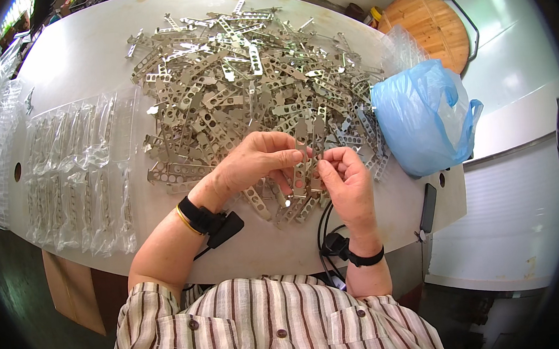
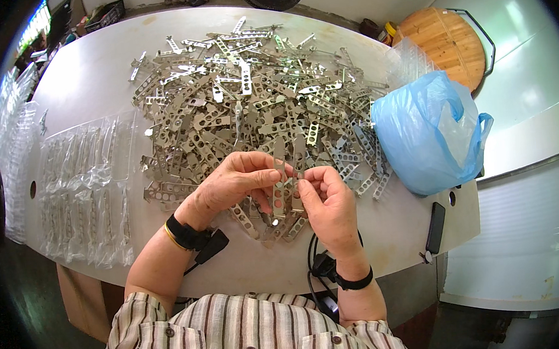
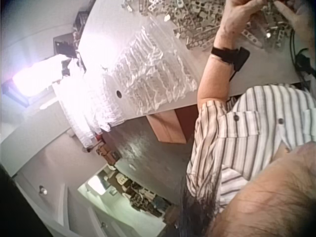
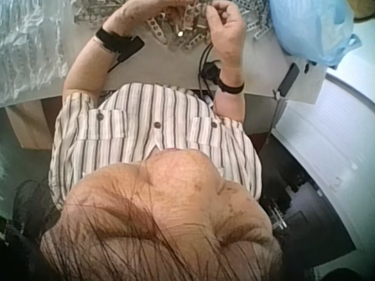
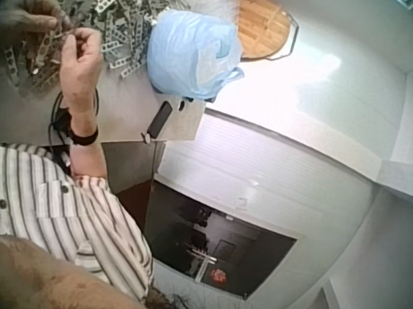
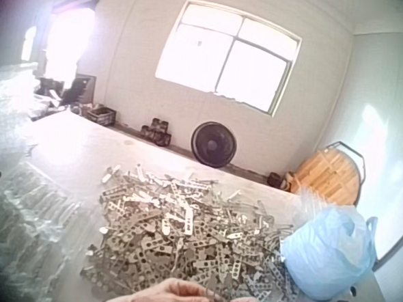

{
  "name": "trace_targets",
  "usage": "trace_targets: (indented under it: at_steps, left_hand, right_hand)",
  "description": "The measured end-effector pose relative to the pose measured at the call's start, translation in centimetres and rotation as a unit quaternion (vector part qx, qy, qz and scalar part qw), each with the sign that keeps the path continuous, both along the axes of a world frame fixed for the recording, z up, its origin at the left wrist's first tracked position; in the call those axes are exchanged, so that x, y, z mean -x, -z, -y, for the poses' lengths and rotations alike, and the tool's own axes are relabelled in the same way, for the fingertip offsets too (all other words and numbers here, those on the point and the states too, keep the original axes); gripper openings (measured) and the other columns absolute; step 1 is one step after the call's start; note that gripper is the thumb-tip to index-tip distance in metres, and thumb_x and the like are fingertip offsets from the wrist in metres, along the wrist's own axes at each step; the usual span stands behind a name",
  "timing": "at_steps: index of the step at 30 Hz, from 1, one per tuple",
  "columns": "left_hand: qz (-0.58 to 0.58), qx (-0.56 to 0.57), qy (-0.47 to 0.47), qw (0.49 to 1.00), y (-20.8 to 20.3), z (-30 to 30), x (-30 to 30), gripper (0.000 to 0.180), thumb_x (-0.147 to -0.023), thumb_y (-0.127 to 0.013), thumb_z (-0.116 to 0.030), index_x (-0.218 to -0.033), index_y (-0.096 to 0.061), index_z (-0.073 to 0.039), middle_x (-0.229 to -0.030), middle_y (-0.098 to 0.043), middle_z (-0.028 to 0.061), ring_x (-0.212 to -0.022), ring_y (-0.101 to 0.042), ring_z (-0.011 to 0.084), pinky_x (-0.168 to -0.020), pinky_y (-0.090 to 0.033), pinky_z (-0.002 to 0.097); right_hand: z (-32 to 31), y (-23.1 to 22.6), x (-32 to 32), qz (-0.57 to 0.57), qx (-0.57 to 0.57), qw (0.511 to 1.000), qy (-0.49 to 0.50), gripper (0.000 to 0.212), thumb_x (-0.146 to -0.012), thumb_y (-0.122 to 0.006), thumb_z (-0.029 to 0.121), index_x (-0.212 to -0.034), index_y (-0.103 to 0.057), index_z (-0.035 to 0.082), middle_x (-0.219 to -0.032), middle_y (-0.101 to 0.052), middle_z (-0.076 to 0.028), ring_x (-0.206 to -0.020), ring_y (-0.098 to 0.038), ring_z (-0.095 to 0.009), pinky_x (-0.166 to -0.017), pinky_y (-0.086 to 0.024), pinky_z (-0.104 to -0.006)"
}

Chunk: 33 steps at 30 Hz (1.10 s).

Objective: The person is picking up metal brackets from a pile and placing them into individual plastic bags for packaging.

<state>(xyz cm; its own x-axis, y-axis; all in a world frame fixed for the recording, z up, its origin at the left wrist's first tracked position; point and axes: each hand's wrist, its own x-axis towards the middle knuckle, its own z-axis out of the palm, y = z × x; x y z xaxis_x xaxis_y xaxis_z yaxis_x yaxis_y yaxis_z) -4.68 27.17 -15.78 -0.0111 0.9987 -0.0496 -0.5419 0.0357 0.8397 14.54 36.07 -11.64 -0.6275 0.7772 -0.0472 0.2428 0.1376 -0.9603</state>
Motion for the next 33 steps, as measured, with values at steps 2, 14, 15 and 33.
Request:
trace_targets:
  at_steps: [2,14,15,33]
  left_hand:
    - [0.0,0.002,-0.004,1.0,-0.3,0.0,-0.1,0.028,-0.099,-0.068,-0.018,-0.115,-0.069,0.005,-0.104,-0.073,0.0129,-0.077,-0.074,0.0178,-0.061,-0.063,0.0284]
    - [-0.013,0.001,0.001,1.0,0.4,-0.1,0.0,0.029,-0.1,-0.066,-0.018,-0.118,-0.068,0.005,-0.096,-0.073,0.0109,-0.076,-0.074,0.0182,-0.061,-0.063,0.0281]
    - [-0.013,0.001,0.0,1.0,0.4,-0.1,0.0,0.029,-0.1,-0.066,-0.018,-0.118,-0.068,0.005,-0.096,-0.073,0.0109,-0.076,-0.074,0.0182,-0.061,-0.063,0.0281]
    - [-0.009,0.006,0.012,1.0,0.0,0.0,0.0,0.027,-0.099,-0.066,-0.017,-0.115,-0.069,0.004,-0.091,-0.073,0.0099,-0.075,-0.074,0.0175,-0.061,-0.063,0.0281]
  right_hand:
    - [-0.2,-0.1,-0.2,-0.014,-0.017,1.0,0.011,0.01,-0.099,-0.064,0.009,-0.104,-0.062,0.0,-0.083,-0.063,0.002,-0.07,-0.055,-0.002,-0.061,-0.046,-0.0199]
    - [0.5,0.0,0.3,-0.007,0.002,1.0,-0.001,0.01,-0.099,-0.064,0.007,-0.105,-0.062,0.0,-0.082,-0.062,0.003,-0.068,-0.053,-0.001,-0.059,-0.044,-0.0189]
    - [0.5,0.1,0.3,-0.007,0.002,1.0,-0.002,0.01,-0.099,-0.064,0.007,-0.105,-0.062,0.0,-0.082,-0.062,0.003,-0.068,-0.053,-0.001,-0.059,-0.044,-0.0189]
    - [1.1,-0.2,0.4,0.012,0.011,1.0,-0.027,0.01,-0.1,-0.063,0.007,-0.107,-0.062,-0.001,-0.085,-0.068,0.0,-0.073,-0.06,-0.003,-0.063,-0.048,-0.0196]
